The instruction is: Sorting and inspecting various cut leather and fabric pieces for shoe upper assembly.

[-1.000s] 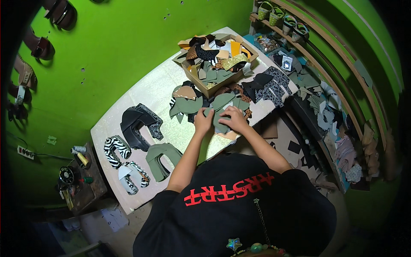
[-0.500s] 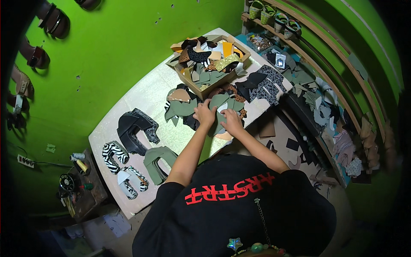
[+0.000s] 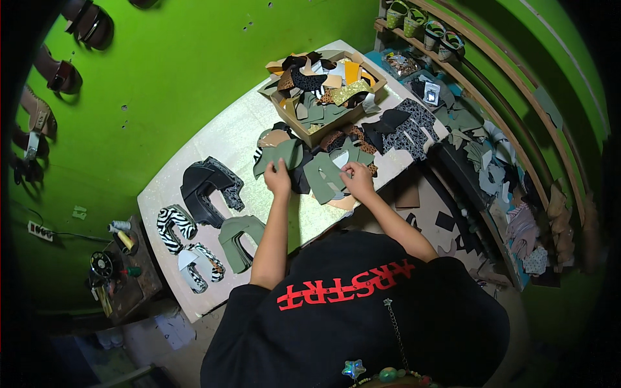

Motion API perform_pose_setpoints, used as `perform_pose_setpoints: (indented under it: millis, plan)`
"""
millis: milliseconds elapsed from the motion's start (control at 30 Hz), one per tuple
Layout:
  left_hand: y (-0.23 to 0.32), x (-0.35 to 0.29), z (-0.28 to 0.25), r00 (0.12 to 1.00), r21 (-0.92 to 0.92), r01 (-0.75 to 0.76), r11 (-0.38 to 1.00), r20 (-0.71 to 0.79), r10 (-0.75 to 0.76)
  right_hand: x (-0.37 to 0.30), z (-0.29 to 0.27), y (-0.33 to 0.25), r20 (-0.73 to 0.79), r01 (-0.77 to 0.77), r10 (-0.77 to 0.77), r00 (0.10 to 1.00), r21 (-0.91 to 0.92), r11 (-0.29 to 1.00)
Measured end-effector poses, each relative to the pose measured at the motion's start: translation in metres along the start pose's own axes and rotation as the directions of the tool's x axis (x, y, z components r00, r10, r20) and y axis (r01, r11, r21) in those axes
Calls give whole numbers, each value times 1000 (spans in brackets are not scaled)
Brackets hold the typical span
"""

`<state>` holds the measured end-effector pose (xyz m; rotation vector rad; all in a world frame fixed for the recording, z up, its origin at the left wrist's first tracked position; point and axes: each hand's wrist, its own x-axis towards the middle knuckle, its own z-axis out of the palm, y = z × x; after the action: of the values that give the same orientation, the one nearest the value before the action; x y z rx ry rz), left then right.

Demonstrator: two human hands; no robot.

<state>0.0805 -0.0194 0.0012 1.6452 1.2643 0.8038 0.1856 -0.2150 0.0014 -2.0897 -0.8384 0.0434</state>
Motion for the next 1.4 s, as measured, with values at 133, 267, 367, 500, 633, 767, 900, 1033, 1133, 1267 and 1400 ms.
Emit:
perform_pose_setpoints:
  millis: [133,267,367,500,633,767,900,1033,1133,1267,1400]
  plan:
    - [17,-7,-7,960,215,118,970,-275,-55,13,-8,-5,-26,-176,188,982,251,952]
    - [24,-34,-2,944,309,-314,898,1,329,37,-2,19,-84,-189,245,966,421,887]
    - [37,-62,7,811,232,-560,795,352,468,51,-13,10,241,-385,301,923,609,693]
    - [38,-77,25,781,185,-579,794,406,475,57,-17,-10,434,-498,254,864,665,557]
    - [45,-74,32,841,191,-470,862,395,371,57,-21,-18,540,-624,314,781,681,383]
    - [33,-63,39,897,162,-361,918,328,295,59,-20,-23,628,-670,238,741,713,203]
    - [36,-62,43,906,159,-360,920,296,303,64,-26,-23,631,-667,225,742,726,165]
    - [39,-63,44,912,150,-303,941,332,240,70,-27,-15,597,-634,217,772,750,192]
    - [34,-59,40,906,122,-277,953,364,217,72,-34,-11,555,-617,292,779,761,201]
    - [21,-32,13,687,-244,2,970,705,176,73,-43,5,512,-600,352,784,770,216]
    - [9,-4,-21,828,-183,157,970,559,-29,68,-59,-2,470,-546,359,806,825,148]
